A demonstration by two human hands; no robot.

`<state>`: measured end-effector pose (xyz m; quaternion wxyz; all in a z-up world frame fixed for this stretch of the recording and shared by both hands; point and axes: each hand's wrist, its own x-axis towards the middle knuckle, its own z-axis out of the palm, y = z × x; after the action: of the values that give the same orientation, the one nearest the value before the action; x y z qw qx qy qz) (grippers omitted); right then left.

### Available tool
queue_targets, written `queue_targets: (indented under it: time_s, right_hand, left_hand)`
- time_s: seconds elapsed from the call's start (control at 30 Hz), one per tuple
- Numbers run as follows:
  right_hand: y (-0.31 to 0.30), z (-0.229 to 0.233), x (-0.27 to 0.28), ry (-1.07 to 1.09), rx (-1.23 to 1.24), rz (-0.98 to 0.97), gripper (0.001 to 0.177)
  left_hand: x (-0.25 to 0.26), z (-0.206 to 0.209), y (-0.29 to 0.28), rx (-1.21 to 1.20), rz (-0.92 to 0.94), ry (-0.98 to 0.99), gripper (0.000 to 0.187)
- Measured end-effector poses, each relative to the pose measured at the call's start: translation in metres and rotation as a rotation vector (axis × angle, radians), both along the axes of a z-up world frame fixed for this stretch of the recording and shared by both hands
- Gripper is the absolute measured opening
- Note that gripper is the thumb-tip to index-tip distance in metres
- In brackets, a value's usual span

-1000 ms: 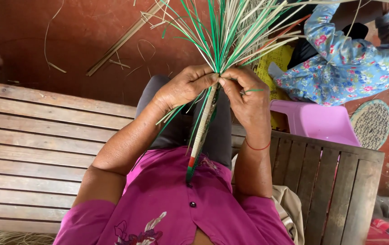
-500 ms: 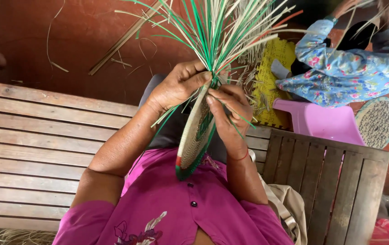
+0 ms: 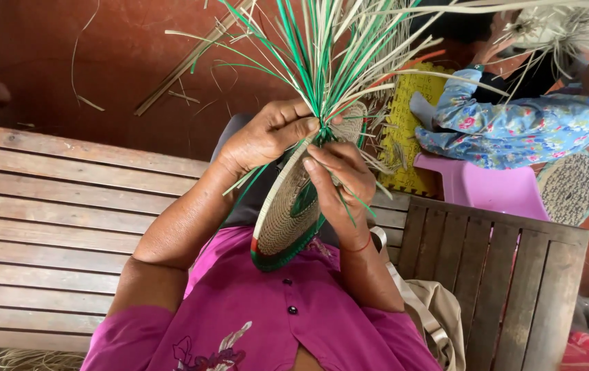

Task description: The person is weaving the handle of a fan using green and natural fibers, carefully interlacing them to create a sturdy structure.

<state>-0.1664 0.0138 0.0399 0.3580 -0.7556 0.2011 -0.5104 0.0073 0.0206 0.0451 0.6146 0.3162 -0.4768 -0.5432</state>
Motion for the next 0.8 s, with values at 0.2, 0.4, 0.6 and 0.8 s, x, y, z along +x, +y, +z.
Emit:
queue_targets:
  time_s: [0.2, 0.4, 0.6, 0.8]
  right_hand:
    - [0.001, 0.009, 0.0, 0.031, -0.027, 0.02, 0.023]
    - [-0.007, 0.002, -0.003, 0.066, -0.114, 0.082, 0.023]
    - [0.002, -0.007, -0.003, 0.111, -0.102, 0.099, 0.019]
    - [0.02, 0.014, -0.036, 0.613, 0.115, 0.535, 0.016]
  left_hand:
    - [0.006, -0.024, 0.004, -0.04, 0.006, -0.119, 0.019]
    - [0.002, 0.008, 0.001, -0.075, 0.119, -0.137, 0.008]
    - [0.015, -0.009, -0.01, -0.056, 0.109, -0.276, 0.007]
    - [0.052, -0.025, -0.024, 0.196, 0.145, -0.41, 0.027]
